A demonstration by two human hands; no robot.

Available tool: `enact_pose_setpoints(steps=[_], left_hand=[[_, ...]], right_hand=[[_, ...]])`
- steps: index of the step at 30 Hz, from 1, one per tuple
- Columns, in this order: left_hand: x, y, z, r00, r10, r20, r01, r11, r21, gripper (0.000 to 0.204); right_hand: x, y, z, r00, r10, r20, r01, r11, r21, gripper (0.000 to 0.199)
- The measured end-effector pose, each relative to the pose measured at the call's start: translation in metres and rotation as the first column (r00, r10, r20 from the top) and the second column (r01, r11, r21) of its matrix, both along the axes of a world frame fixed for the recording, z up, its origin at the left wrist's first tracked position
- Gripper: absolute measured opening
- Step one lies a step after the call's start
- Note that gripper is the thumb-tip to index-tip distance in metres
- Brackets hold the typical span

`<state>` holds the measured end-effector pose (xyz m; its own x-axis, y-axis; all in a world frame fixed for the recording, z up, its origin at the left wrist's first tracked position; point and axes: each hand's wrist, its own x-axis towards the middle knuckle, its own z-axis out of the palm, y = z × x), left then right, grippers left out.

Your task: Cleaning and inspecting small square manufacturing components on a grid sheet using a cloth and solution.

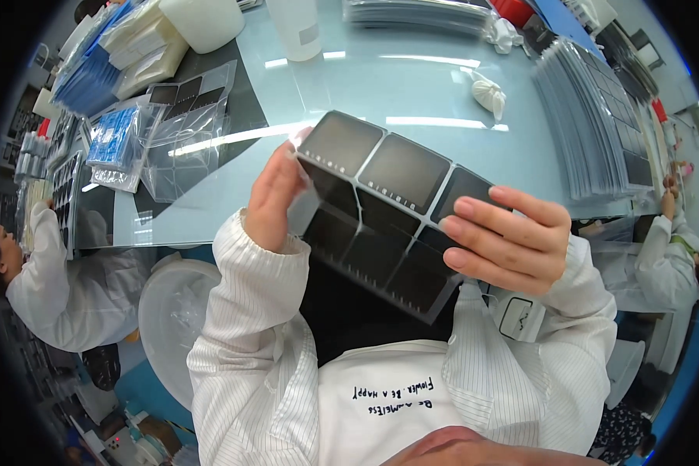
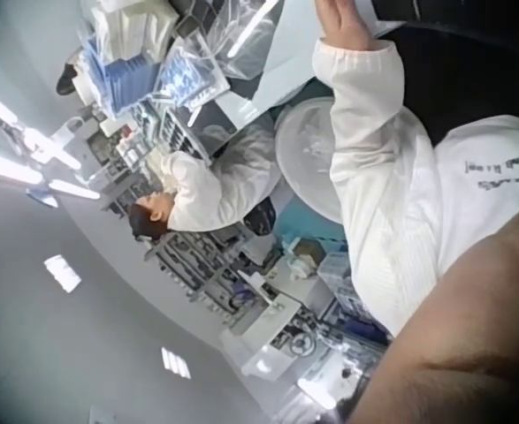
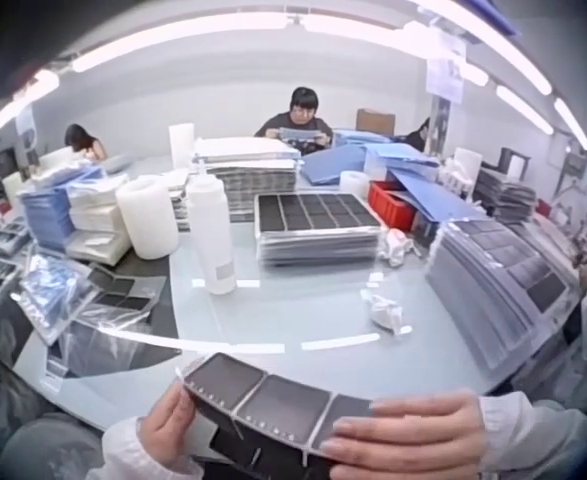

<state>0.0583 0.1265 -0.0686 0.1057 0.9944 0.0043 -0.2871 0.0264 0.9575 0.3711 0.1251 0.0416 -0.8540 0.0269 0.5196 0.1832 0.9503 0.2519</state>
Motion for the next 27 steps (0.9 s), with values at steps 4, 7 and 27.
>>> enact_pose_setpoints(steps=[4,7,27], left_hand=[[-0.013,-0.012,0.003,0.979,-0.184,0.085,0.175,0.979,0.107,0.044],[0.008,-0.029,0.027,0.993,-0.102,0.062,0.108,0.99,-0.095,0.039],[0.041,-0.078,0.035,0.985,-0.052,-0.164,0.109,0.927,0.36,0.075]], right_hand=[[0.017,-0.003,-0.026,0.993,-0.082,-0.085,0.082,0.997,-0.01,0.019],[0.027,-0.005,-0.045,0.969,-0.209,-0.136,0.209,0.978,-0.01,0.023],[0.021,-0.052,-0.059,0.484,-0.837,-0.254,-0.25,0.146,-0.957,0.016]])
